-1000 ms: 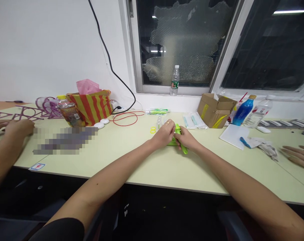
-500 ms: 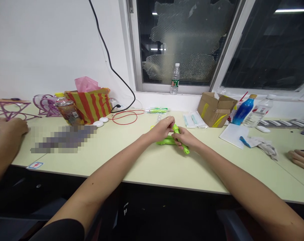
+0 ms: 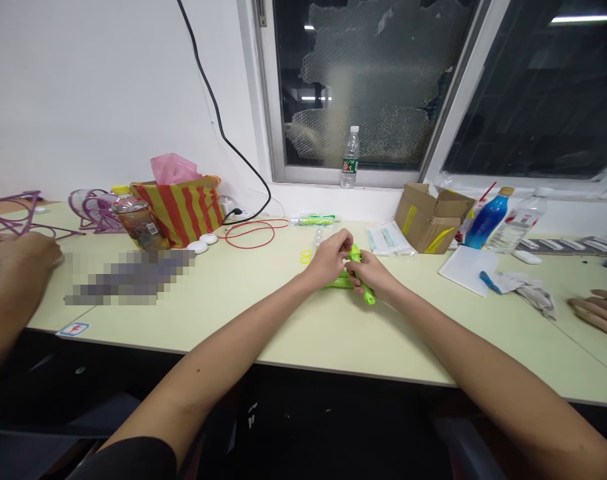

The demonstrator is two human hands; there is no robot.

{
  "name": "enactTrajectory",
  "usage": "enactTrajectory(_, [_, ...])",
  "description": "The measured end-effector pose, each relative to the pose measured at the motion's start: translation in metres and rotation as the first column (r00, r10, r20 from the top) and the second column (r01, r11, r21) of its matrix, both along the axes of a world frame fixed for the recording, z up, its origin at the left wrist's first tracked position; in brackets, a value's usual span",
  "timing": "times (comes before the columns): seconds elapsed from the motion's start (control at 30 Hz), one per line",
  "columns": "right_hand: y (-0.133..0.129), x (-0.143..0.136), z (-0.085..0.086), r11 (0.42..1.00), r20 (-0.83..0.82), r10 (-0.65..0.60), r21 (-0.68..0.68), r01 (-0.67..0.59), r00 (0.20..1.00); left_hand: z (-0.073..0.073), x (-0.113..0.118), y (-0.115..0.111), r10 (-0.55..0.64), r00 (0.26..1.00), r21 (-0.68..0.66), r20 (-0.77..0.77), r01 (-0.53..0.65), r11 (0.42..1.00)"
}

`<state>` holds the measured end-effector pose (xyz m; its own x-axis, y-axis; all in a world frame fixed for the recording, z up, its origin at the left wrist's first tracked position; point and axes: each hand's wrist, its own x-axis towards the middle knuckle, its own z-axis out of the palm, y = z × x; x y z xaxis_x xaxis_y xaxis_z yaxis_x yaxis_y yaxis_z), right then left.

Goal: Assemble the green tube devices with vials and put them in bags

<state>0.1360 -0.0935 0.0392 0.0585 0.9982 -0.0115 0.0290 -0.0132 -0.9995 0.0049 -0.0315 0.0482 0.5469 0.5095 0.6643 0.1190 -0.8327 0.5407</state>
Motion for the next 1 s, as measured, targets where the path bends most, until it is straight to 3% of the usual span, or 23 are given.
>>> enactTrajectory(0.13, [0.005, 0.001, -0.008, 1.000, -0.001, -0.015, 0.011, 0.015, 1.000, -0.009, 0.005, 0.002, 0.049, 0.994, -0.188, 0.094, -0.031, 0.982])
enactTrajectory(0.23, [0.009, 0.003, -0.012, 0.999, 0.002, -0.027, 0.024, 0.027, 1.000, -0.016, 0.012, 0.006, 0.087, 0.979, -0.375, 0.182, -0.013, 0.927])
enactTrajectory(0.37, [0.010, 0.004, -0.008, 0.996, -0.061, -0.052, 0.074, 0.057, 0.997, -0.020, 0.021, 0.005, 0.087, 0.955, -0.445, 0.283, 0.051, 0.894])
enactTrajectory(0.53, [0.007, 0.004, 0.001, 0.993, -0.140, 0.009, 0.120, 0.008, 0.990, -0.016, 0.021, -0.010, 0.160, 0.943, -0.230, 0.291, -0.093, 0.969])
enactTrajectory(0.63, [0.005, 0.004, 0.002, 0.991, -0.164, 0.044, 0.130, -0.023, 0.986, -0.016, 0.017, -0.015, 0.187, 0.941, -0.088, 0.282, -0.168, 0.982])
enactTrajectory(1.0, [0.012, 0.012, -0.014, 0.991, 0.095, -0.083, 0.111, 0.072, 0.992, -0.027, 0.018, -0.010, 0.236, 0.970, 0.337, 0.060, -0.242, 0.910])
